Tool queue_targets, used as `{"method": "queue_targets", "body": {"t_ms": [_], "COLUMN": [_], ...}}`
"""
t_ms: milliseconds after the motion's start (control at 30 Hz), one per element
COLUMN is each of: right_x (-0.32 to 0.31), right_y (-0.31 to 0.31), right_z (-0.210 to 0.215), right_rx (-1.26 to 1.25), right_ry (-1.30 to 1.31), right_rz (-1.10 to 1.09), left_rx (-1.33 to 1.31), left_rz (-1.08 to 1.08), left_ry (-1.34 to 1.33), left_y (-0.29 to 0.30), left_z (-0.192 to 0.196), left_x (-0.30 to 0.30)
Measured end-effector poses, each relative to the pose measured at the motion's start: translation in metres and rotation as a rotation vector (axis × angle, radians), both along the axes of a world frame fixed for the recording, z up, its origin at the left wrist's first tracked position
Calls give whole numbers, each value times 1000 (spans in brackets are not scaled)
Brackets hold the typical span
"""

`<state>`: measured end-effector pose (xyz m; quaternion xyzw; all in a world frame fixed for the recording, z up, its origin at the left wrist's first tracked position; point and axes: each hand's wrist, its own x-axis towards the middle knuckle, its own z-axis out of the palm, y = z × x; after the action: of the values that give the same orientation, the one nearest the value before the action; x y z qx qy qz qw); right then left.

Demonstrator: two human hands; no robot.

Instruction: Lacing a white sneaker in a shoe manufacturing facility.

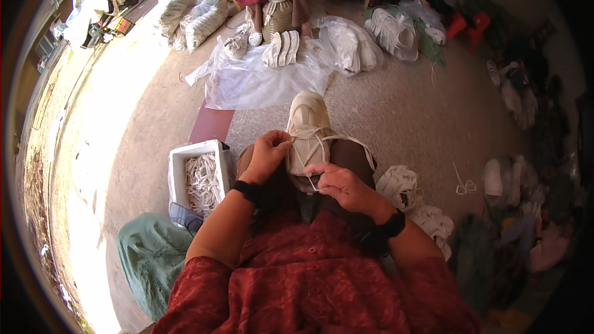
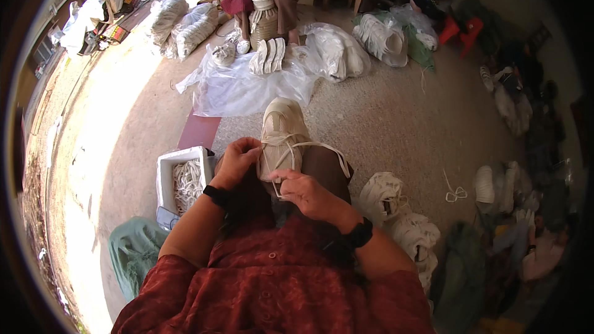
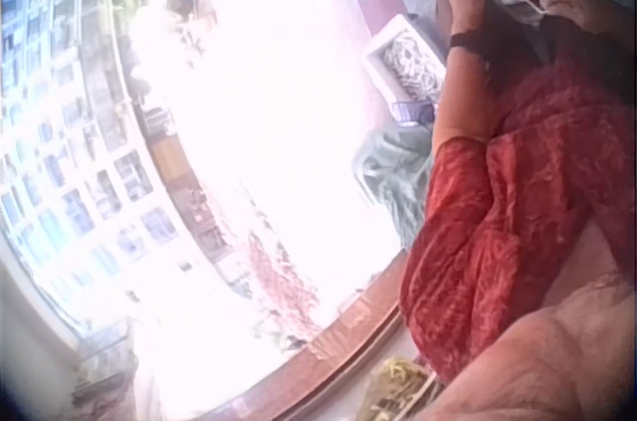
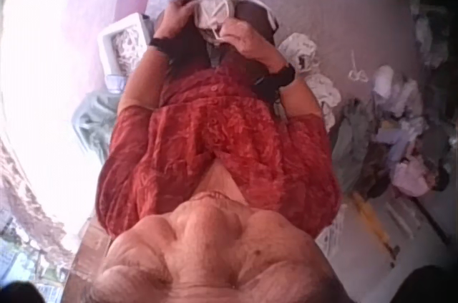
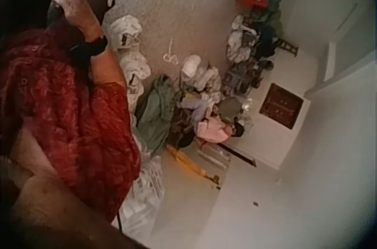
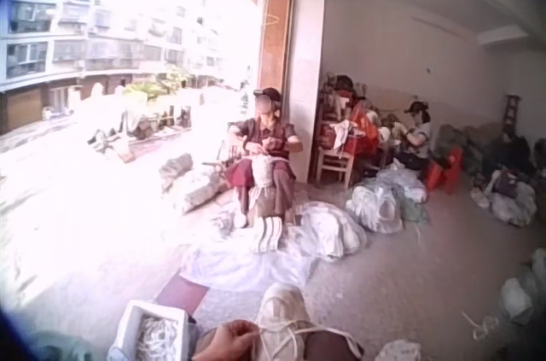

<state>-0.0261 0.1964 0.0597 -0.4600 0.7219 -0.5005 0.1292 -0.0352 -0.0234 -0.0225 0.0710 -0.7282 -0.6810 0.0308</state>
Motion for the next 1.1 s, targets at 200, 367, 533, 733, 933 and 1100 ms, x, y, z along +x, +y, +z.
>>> {"method": "queue_targets", "body": {"t_ms": [200,367,533,733,933,1100], "right_x": [3,-25,-58,-51,-79,-69], "right_y": [6,18,203,343,89,-3], "right_z": [-12,-34,-51,-85,-71,-70], "right_rx": [-204,-381,-711,200,138,127], "right_ry": [-404,-490,-515,-615,-91,21], "right_rz": [-102,-254,-880,-1151,-596,-541], "left_rx": [-1176,-1346,-1487,-1646,-1093,-607], "left_rz": [-307,-364,94,367,156,-58], "left_ry": [108,110,30,-706,-135,34], "left_y": [53,53,-114,-277,-133,-29], "left_z": [50,59,56,27,-3,27], "left_x": [-24,-26,46,184,71,13]}}
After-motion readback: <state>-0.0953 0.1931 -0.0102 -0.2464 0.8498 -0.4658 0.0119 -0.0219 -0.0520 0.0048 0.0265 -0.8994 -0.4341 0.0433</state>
